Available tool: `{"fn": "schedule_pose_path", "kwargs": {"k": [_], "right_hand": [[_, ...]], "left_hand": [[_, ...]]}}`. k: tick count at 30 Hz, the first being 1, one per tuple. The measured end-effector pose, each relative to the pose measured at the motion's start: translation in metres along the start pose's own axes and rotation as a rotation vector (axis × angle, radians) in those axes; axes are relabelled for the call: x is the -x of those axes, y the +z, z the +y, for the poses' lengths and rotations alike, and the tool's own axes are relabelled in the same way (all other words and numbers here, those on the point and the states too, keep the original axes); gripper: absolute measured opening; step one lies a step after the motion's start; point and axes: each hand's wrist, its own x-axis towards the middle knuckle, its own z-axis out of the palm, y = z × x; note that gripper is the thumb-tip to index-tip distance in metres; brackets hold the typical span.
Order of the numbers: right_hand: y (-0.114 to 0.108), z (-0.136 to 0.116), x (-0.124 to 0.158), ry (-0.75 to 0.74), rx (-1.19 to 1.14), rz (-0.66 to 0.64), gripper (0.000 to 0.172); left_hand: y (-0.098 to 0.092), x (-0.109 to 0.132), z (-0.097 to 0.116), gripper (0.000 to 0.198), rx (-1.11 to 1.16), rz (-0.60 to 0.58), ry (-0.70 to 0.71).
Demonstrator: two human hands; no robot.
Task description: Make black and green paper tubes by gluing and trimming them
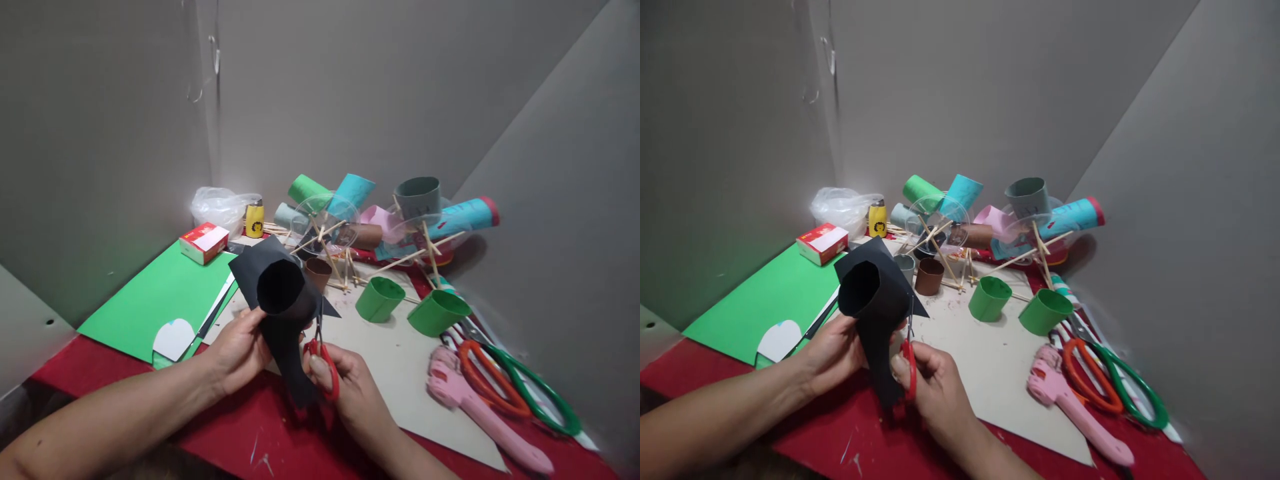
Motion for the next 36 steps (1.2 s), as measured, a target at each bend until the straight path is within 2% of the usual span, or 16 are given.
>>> {"fn": "schedule_pose_path", "kwargs": {"k": [3, 7, 12, 22, 29, 36], "right_hand": [[-0.0021, 0.0023, 0.0010, 0.005, -0.013, -0.001, 0.045], [-0.0049, 0.0025, 0.0022, 0.029, 0.008, 0.032, 0.045], [-0.0071, -0.0025, 0.0022, 0.020, 0.061, 0.077, 0.049], [-0.0076, -0.0027, 0.0012, 0.042, 0.092, 0.110, 0.048], [-0.0065, 0.0003, 0.0036, 0.047, 0.077, 0.114, 0.046], [-0.0078, 0.0006, 0.0037, 0.035, 0.086, 0.132, 0.047]], "left_hand": [[0.0030, 0.0025, -0.0002, 0.032, -0.005, -0.043, -0.009], [0.0030, 0.0037, -0.0027, 0.028, -0.005, -0.079, -0.007], [-0.0009, 0.0038, -0.0054, 0.028, -0.013, -0.095, -0.003], [-0.0044, 0.0008, -0.0051, 0.043, 0.044, -0.097, -0.008], [-0.0044, 0.0026, -0.0051, 0.029, 0.023, -0.107, -0.010], [-0.0059, 0.0014, -0.0057, 0.029, 0.030, -0.125, -0.007]]}}
